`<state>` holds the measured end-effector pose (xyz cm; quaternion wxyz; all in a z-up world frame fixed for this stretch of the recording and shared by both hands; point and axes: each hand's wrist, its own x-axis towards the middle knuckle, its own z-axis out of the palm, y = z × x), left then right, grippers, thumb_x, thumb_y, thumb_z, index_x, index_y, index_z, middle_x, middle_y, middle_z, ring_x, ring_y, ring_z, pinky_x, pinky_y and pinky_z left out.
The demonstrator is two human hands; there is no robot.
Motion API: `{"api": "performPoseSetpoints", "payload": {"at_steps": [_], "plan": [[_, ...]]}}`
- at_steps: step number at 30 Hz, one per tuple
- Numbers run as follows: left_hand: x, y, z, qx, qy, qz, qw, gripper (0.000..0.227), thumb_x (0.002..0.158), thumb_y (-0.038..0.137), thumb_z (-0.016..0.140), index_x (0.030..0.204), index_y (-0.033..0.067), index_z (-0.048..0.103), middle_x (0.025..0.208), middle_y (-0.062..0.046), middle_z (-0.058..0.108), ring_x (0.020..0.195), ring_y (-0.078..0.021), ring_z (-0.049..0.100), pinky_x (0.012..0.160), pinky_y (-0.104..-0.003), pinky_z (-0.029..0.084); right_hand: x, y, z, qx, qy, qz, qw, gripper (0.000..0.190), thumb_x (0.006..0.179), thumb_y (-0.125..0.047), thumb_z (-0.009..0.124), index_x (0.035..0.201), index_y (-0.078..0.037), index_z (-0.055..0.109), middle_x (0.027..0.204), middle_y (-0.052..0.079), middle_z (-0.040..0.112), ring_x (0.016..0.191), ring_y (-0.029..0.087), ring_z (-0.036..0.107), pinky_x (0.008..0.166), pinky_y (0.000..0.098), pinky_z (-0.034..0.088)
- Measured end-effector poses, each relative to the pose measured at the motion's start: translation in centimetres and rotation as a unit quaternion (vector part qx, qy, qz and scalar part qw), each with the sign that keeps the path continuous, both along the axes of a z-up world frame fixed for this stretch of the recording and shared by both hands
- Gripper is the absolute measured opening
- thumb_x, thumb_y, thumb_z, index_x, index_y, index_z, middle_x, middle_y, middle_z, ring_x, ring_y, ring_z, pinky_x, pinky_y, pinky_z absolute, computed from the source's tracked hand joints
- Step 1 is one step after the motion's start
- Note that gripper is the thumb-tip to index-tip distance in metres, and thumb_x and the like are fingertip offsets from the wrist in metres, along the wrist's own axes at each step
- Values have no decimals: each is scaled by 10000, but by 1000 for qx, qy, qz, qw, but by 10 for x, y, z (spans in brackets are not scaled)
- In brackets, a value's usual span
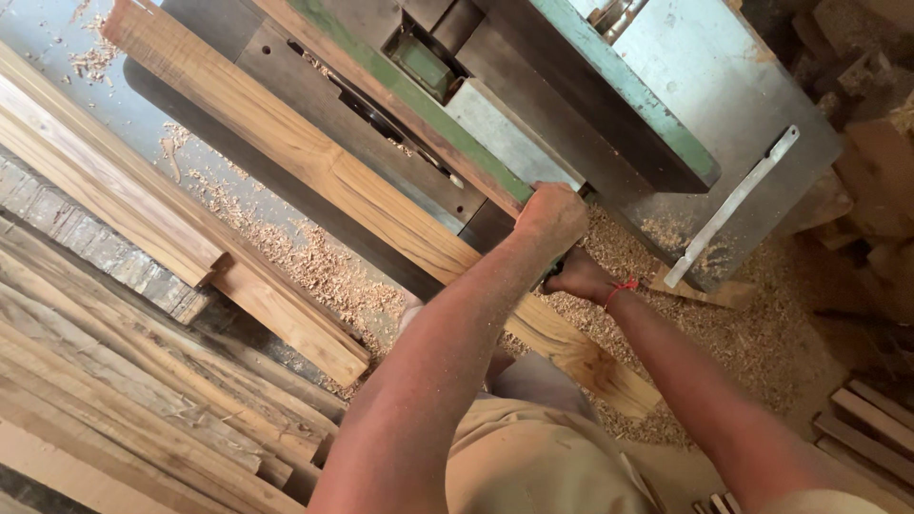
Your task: The person measures a wooden plank with a metal ruler, marks the wood, and passes the plank through a table saw multiple times.
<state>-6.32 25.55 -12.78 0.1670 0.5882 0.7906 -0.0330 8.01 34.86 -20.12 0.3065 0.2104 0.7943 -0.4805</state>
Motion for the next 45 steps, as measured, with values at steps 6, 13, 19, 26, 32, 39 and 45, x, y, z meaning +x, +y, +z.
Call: {"api": "performPoseSetpoints", "payload": {"at_steps": [6, 13, 19, 26, 32, 39, 45], "plan": [[-2, -1, 3, 4, -5, 8, 1000, 246, 867, 225, 660, 1037, 122, 804, 1082, -131, 757, 1079, -356, 690, 871, -583, 576, 8, -24, 14, 260, -5, 66, 963, 573, 733, -529, 817, 982, -21, 722, 894, 173, 751, 865, 369, 727, 810, 437, 579], [-8, 3, 7, 3, -6, -9, 1000, 244, 853, 240, 674, 1024, 136, 813, 1069, -124, 762, 1061, -355, 699, 866, -593, 576, -6, -8, 7, 160, -45, 63, 984, 480, 727, -360, 865, 999, 5, 715, 893, 188, 766, 823, 311, 750, 791, 400, 585], [-1, -1, -1, 1, -9, -9, 1000, 265, 849, 236, 674, 1052, 129, 806, 1095, -119, 754, 1065, -327, 696, 851, -564, 580, 8, -5, 4, -10, -78, -63, 995, 359, 646, -108, 838, 924, 81, 712, 865, 170, 751, 792, 280, 694, 699, 406, 561], [10, -21, 54, 73, -68, 64, 993, 211, 932, 196, 638, 1072, 149, 789, 1135, -107, 737, 1136, -308, 667, 945, -459, 553, 5, -11, 77, 97, -101, 37, 989, 614, 756, -350, 799, 1202, 22, 598, 930, 151, 733, 801, 314, 734, 740, 424, 599], [31, -94, 98, 413, -232, 339, 813, 338, 762, 73, 761, 1097, 91, 718, 1238, -160, 675, 1185, -322, 599, 989, -441, 520, 58, -70, 155, 157, 115, 138, 971, 933, 645, -439, 908, 1342, -5, 464, 1123, 200, 642, 973, 343, 672, 820, 465, 550], [1, -213, 50, 426, -10, 673, 605, 351, 884, 159, 775, 1192, 43, 653, 1110, -156, 627, 974, -295, 657, 881, -422, 553, 118, -54, 172, 240, -48, 173, 954, 268, 860, -168, 642, 1073, -11, 683, 1135, 159, 653, 1083, 300, 665, 889, 454, 579], [61, -183, 4, 363, -27, 691, 625, 539, 951, 231, 758, 1352, -26, 507, 1261, -227, 556, 1130, -388, 593, 969, -494, 505, 267, 50, 181, 226, -148, 118, 955, 417, 786, -32, 667, 1195, 11, 594, 1013, 116, 611, 913, 249, 630, 797, 432, 583]]}}
